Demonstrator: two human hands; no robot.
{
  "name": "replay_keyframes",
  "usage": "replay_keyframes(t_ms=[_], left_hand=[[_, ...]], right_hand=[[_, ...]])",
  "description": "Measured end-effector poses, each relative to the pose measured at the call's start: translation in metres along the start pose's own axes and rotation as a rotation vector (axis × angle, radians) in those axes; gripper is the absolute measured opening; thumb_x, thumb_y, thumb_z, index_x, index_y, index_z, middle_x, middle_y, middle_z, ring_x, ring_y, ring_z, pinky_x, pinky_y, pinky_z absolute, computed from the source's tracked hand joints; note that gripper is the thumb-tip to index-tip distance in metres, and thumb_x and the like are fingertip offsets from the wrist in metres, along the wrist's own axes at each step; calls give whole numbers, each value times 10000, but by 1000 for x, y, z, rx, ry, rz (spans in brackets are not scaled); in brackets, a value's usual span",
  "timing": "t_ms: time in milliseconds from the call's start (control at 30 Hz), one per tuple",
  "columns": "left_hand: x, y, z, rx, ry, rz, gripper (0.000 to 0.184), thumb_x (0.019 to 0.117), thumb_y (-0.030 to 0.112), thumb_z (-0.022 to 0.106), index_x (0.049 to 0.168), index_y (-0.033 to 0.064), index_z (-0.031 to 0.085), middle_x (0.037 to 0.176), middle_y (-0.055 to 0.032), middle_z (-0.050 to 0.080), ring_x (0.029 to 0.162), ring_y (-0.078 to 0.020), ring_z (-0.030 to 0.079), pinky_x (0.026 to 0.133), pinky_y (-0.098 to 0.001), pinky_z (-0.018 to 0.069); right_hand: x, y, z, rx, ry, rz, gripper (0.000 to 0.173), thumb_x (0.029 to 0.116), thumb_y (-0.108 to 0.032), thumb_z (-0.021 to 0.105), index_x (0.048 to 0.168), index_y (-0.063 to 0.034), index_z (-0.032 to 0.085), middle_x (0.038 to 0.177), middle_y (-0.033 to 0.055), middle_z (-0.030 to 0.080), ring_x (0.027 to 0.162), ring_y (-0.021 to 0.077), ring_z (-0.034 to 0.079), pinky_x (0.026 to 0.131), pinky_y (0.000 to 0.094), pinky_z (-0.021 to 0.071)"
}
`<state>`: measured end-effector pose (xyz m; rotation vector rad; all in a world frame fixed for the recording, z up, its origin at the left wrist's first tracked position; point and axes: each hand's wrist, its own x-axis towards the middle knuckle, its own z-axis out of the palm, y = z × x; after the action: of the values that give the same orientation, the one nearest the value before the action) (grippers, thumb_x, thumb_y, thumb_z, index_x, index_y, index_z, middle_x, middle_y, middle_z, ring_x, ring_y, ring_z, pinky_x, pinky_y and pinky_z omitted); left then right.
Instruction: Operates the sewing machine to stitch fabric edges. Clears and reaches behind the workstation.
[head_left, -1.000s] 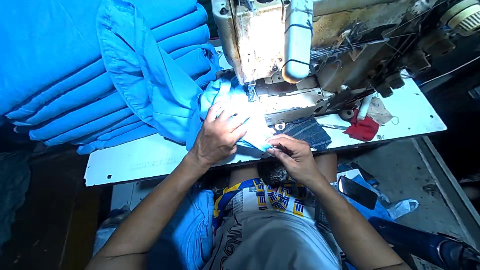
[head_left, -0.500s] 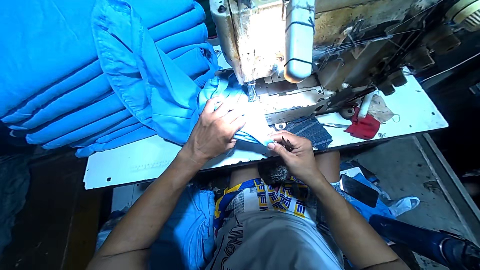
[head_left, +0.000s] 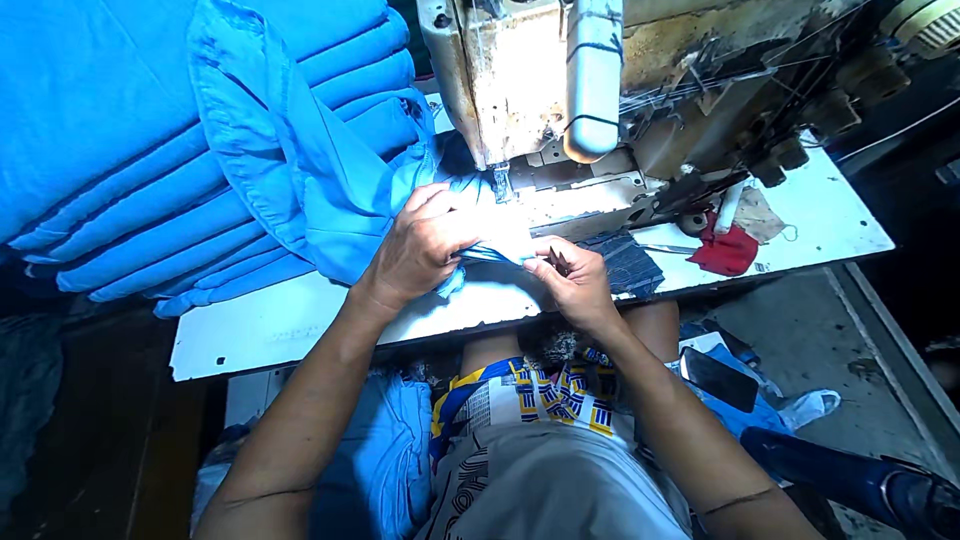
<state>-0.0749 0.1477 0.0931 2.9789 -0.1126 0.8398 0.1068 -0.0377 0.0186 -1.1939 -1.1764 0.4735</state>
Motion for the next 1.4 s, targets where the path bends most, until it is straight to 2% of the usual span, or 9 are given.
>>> replay_keyframes(t_ms=[133, 300, 433, 567, 633, 733, 933, 1233, 1400], left_hand=[[4, 1, -5, 89, -61, -18, 187, 946, 102, 599, 1028, 92, 767, 980, -84, 729, 1073, -309, 644, 1155, -524, 358], [7, 13, -14, 200, -161, -173, 317, 861, 311, 664, 1066, 77, 727, 1128, -92, 720, 1162, -302, 642, 1108, -522, 407], [3, 19, -5, 156, -61, -132, 187, 895, 192, 659, 986, 34, 700, 1033, -142, 707, 1052, -333, 661, 967, -501, 490], [0, 15, 0, 121, -54, -37, 269, 981, 119, 570, 1165, 128, 765, 1073, -64, 746, 1019, -291, 642, 1033, -476, 436], [1, 16, 0, 144, -53, -35, 252, 989, 125, 561, 1106, 144, 783, 1112, -35, 756, 1025, -282, 640, 1024, -472, 431], [4, 15, 0, 172, -29, -50, 223, 988, 130, 569, 1035, 129, 787, 1050, -44, 756, 1053, -290, 640, 1033, -472, 424], [7, 8, 1, 225, -9, -98, 233, 965, 118, 550, 1037, 110, 771, 1045, -59, 751, 1058, -304, 645, 1065, -490, 409], [8, 6, 2, 228, 14, -134, 207, 968, 123, 549, 977, 92, 753, 1013, -72, 743, 1054, -302, 650, 1063, -488, 414], [11, 2, 3, 243, 3, -147, 213, 981, 147, 558, 1011, 102, 764, 1095, -61, 751, 1068, -294, 652, 1016, -476, 436]], right_hand=[[4, 2, 1, -22, 2, -23, 102, 968, -31, 665, 1045, -12, 730, 1058, 66, 724, 819, 106, 680, 722, 268, 596], [7, 1, 1, -17, -2, -9, 103, 972, -31, 665, 1057, -14, 721, 1007, 63, 718, 786, 111, 671, 694, 276, 595], [4, -1, 0, -49, -19, -17, 122, 970, -18, 652, 1074, -23, 716, 1033, 56, 718, 794, 99, 667, 707, 265, 589], [-1, -6, -1, -62, -19, -33, 115, 965, 5, 647, 1048, -16, 723, 1101, 69, 719, 880, 109, 693, 772, 272, 607], [0, -7, -1, -58, -17, -29, 113, 962, 8, 649, 1042, -14, 725, 1109, 72, 720, 892, 111, 696, 784, 274, 608], [0, -6, 0, -48, -3, -27, 124, 966, 7, 647, 1067, -10, 716, 1066, 70, 720, 844, 110, 686, 751, 275, 604], [12, -4, 5, -53, 55, 4, 86, 962, -27, 677, 1041, -20, 709, 926, 55, 700, 733, 99, 645, 654, 260, 569], [15, -5, 7, -42, 59, -14, 112, 955, 4, 673, 1061, -2, 712, 994, 76, 713, 804, 114, 677, 716, 273, 597], [17, -6, 7, -42, 67, -16, 121, 957, 11, 667, 1068, -4, 710, 992, 75, 715, 821, 113, 686, 725, 271, 602]])
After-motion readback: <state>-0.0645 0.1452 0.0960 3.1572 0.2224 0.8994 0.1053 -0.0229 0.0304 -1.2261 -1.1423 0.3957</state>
